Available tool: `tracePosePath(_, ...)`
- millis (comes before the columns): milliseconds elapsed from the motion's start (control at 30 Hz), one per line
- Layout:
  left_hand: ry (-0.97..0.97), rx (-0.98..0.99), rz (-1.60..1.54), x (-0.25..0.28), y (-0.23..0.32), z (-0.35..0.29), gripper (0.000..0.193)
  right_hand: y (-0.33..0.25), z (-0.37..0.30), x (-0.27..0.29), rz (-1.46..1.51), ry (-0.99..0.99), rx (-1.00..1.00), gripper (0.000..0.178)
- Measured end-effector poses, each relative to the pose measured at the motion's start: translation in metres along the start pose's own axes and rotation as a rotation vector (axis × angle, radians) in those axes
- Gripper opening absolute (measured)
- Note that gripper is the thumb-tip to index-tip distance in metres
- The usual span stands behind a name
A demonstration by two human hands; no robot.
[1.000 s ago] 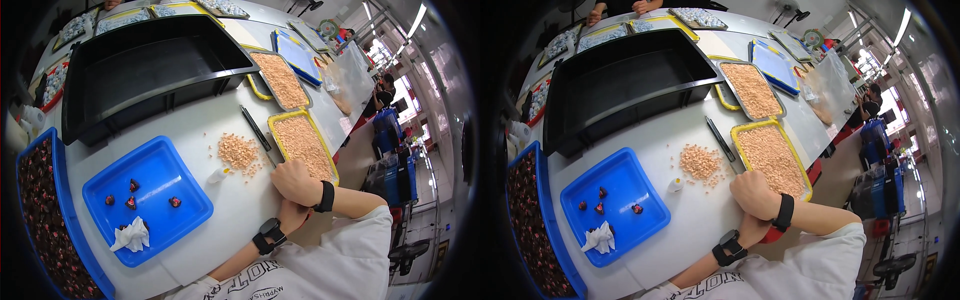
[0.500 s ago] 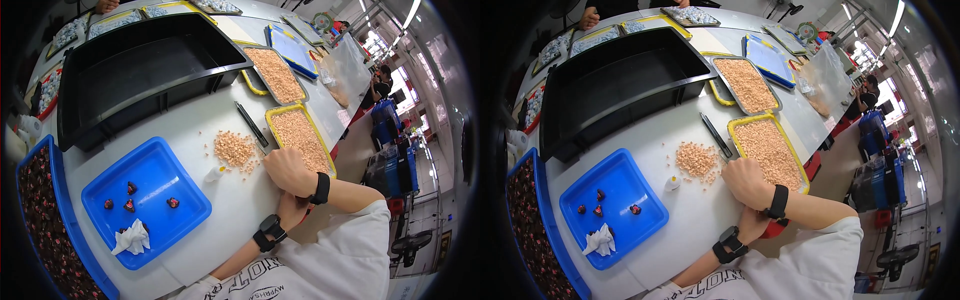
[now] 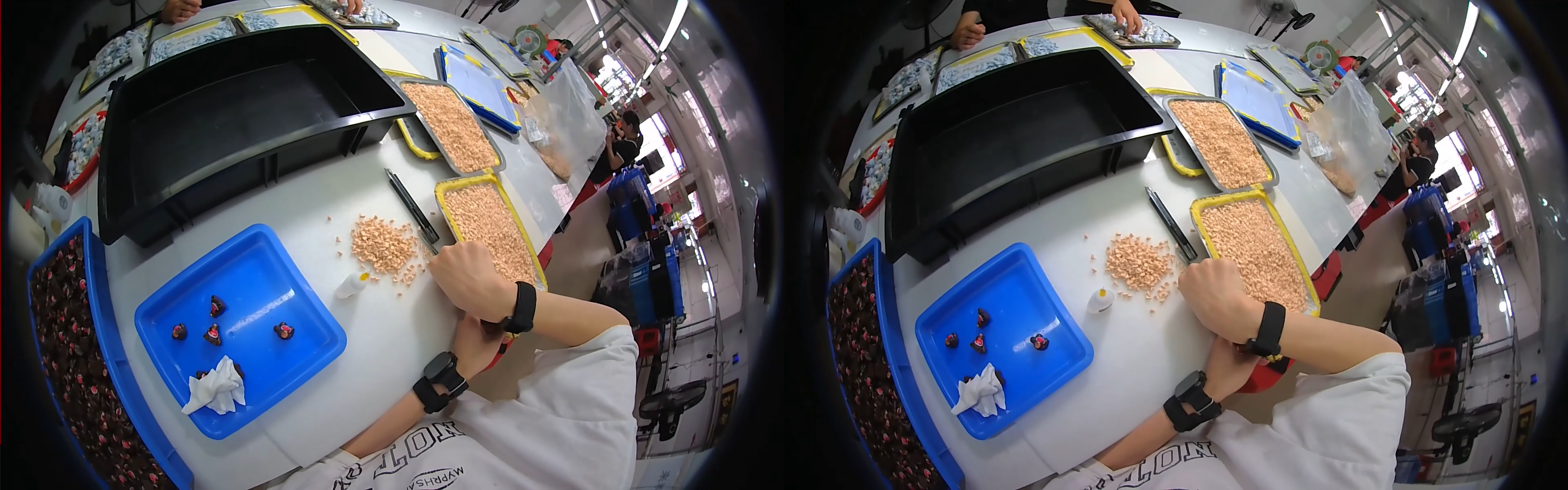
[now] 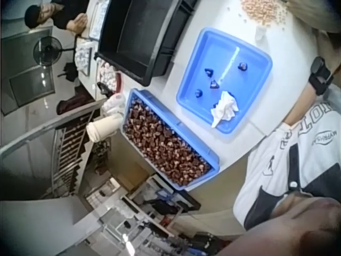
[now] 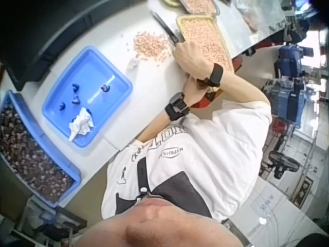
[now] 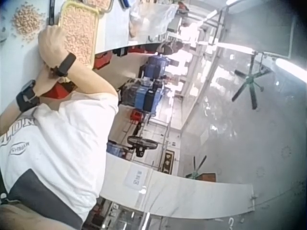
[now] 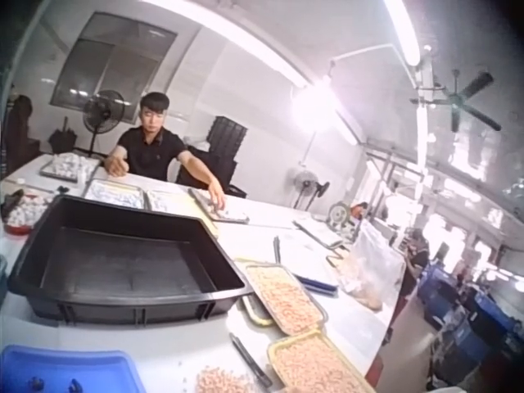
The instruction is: Applying glue to small chocolate-shaped base objects and attaching red decorative components using tweezers.
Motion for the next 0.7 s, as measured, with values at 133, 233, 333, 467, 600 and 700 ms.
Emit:
tracePosePath(133,0.023,0.037,-0.263,-0.005,-0.010,0.005,0.049,0.021,0.009,0.002,0.136,0.233,-0.044,0.012)
tracePosePath(233,-0.019,0.032,-0.316,-0.009,-0.009,0.005,0.044,0.037,0.017,0.020,0.319,0.354,0.025,0.014)
tracePosePath(333,-0.053,0.062,-0.345,-0.008,-0.003,0.003,0.043,0.039,0.026,0.023,0.230,0.262,0.068,0.013)
tracePosePath(467,-0.028,0.057,-0.341,-0.008,-0.007,0.002,0.045,0.033,0.029,0.032,0.190,0.244,0.078,0.011)
tracePosePath(600,-0.056,0.042,-0.323,-0.010,-0.011,0.003,0.047,0.028,0.032,0.032,0.164,0.189,0.100,0.009)
tracePosePath(700,-0.035,0.020,-0.327,-0.009,-0.006,0.002,0.053,0.029,0.035,0.029,0.186,0.164,0.081,0.009)
Point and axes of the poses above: each hand's wrist, its own z-axis towards the middle knuckle, its own x-axis out of the back of the hand, y = z × x, the point moved 6 cm from there along z, towards the middle knuckle, and after that the axes turned 8 degrees about x, right-handed, at the moved point
